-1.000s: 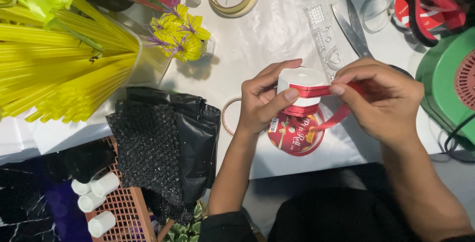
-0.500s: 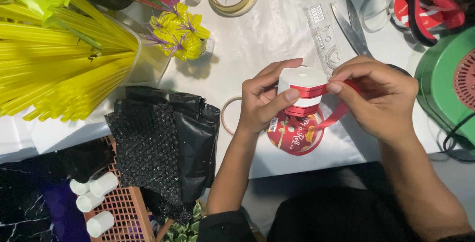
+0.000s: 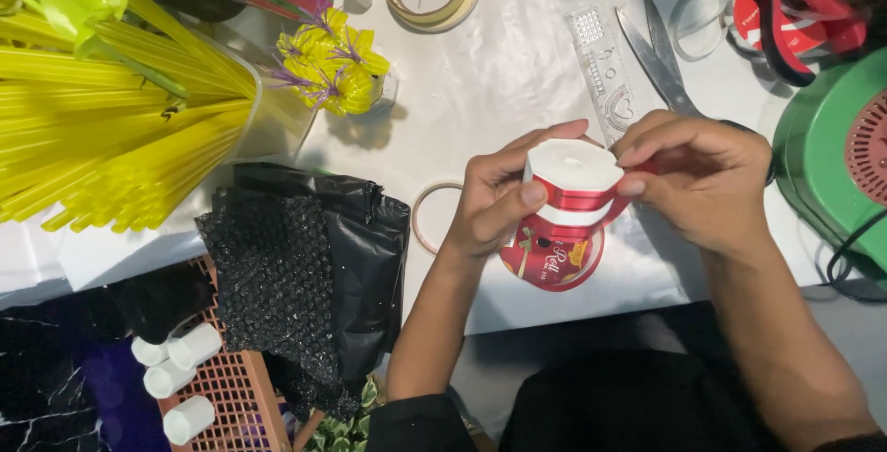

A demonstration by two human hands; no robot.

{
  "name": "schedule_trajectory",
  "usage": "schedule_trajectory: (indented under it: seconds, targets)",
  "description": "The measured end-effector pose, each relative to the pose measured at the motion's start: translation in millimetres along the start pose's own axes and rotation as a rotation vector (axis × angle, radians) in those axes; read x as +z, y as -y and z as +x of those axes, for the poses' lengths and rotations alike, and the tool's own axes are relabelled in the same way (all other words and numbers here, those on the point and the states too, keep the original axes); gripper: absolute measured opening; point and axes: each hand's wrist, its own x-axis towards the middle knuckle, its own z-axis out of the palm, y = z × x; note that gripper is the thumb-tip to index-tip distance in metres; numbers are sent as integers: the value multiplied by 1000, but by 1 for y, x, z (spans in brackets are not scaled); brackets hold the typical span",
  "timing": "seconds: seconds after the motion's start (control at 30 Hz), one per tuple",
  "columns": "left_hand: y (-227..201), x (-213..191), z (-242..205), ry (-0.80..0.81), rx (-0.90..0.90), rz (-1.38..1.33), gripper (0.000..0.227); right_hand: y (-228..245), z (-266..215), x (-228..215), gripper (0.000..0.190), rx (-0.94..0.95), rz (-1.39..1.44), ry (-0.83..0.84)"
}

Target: Wrapping a red decorative ribbon around a small white cylindrical object and cutting it to size.

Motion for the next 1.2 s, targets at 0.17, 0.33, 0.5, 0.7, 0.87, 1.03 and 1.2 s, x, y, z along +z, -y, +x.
schedule_trajectory:
  seconds: [0.17, 0.33, 0.5, 0.7, 0.87, 1.03, 1.2]
  targets:
    - [-9, 2, -1, 76, -65, -106, 73, 7, 6, -7, 20, -83, -1, 124]
    - [-11, 9, -10, 151, -109, -100, 80, 16, 1, -12, 39, -151, -37, 142]
    - [-19, 21, -18, 255, -71, -88, 66, 10, -4, -17, 54, -116, 54, 208]
    - [-8, 20, -23, 322, -119, -133, 87, 21, -3, -15, 63, -150, -39, 235]
    - [-16, 29, -24, 227, -246, -472, 133, 28, -6, -14, 75, -138, -68, 350]
    - [-31, 33, -19, 244, -368, -469, 115, 29, -3, -13, 83, -285, -85, 582]
    - [-22, 35, -20, 242, -401, -347, 105, 31, -9, -8, 77, -346, -112, 554]
